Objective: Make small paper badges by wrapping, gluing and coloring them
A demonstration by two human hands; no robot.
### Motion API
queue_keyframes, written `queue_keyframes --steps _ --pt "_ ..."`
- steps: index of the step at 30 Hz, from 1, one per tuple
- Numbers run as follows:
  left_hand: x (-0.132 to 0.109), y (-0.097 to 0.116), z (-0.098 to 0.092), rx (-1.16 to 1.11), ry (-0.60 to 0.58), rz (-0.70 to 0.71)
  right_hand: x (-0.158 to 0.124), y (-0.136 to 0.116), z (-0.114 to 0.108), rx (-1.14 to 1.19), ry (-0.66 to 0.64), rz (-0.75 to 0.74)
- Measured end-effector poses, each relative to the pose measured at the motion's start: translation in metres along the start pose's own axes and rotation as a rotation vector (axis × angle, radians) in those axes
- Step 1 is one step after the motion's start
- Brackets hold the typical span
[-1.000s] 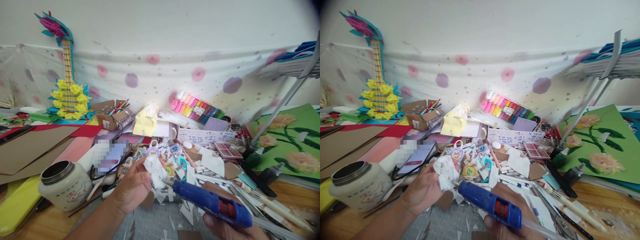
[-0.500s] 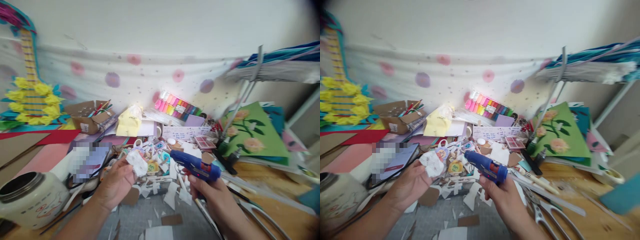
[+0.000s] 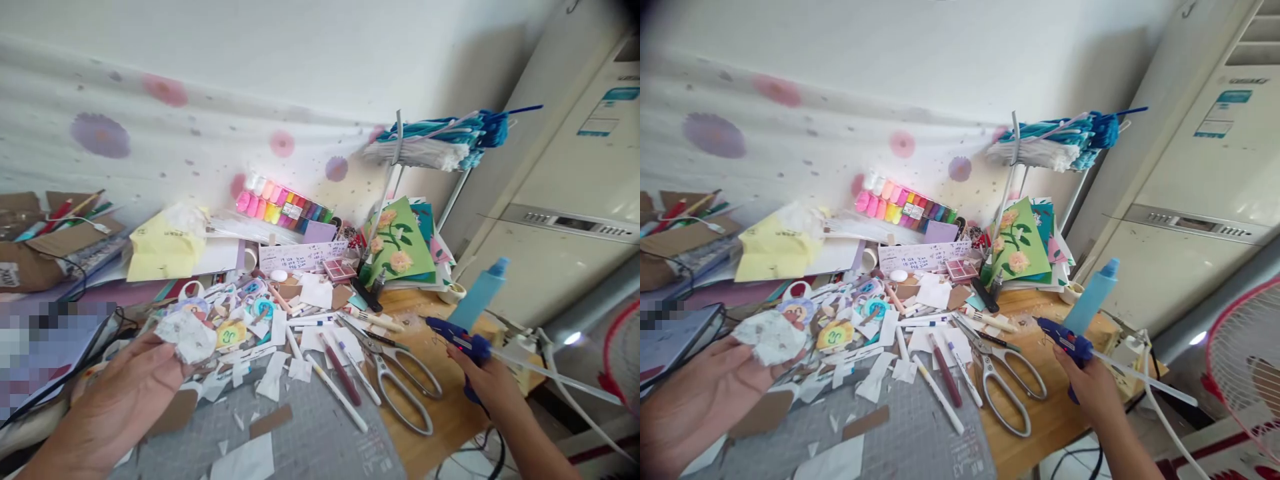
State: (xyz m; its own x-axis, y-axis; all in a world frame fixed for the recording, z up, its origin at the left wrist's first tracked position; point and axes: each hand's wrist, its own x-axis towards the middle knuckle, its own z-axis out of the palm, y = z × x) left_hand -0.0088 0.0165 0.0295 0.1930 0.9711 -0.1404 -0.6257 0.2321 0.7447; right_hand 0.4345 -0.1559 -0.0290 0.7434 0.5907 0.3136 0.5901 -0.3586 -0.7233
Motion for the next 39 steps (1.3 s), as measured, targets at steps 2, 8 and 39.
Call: queue_keyframes --steps 2,8,39 --pt "0.003 0.000 -0.003 0.032 0.015 -0.021 0.006 0.008 0.004 -0.096 -0.026 0.036" --pt "0.013 -0.005 -0.018 0.093 0.077 0.076 0.020 0.018 0.024 -0.256 -0.175 0.085" --pt "0.004 -0.011 -0.008 0.054 0.059 0.045 0.020 0.021 0.039 0.041 -0.182 0.117"
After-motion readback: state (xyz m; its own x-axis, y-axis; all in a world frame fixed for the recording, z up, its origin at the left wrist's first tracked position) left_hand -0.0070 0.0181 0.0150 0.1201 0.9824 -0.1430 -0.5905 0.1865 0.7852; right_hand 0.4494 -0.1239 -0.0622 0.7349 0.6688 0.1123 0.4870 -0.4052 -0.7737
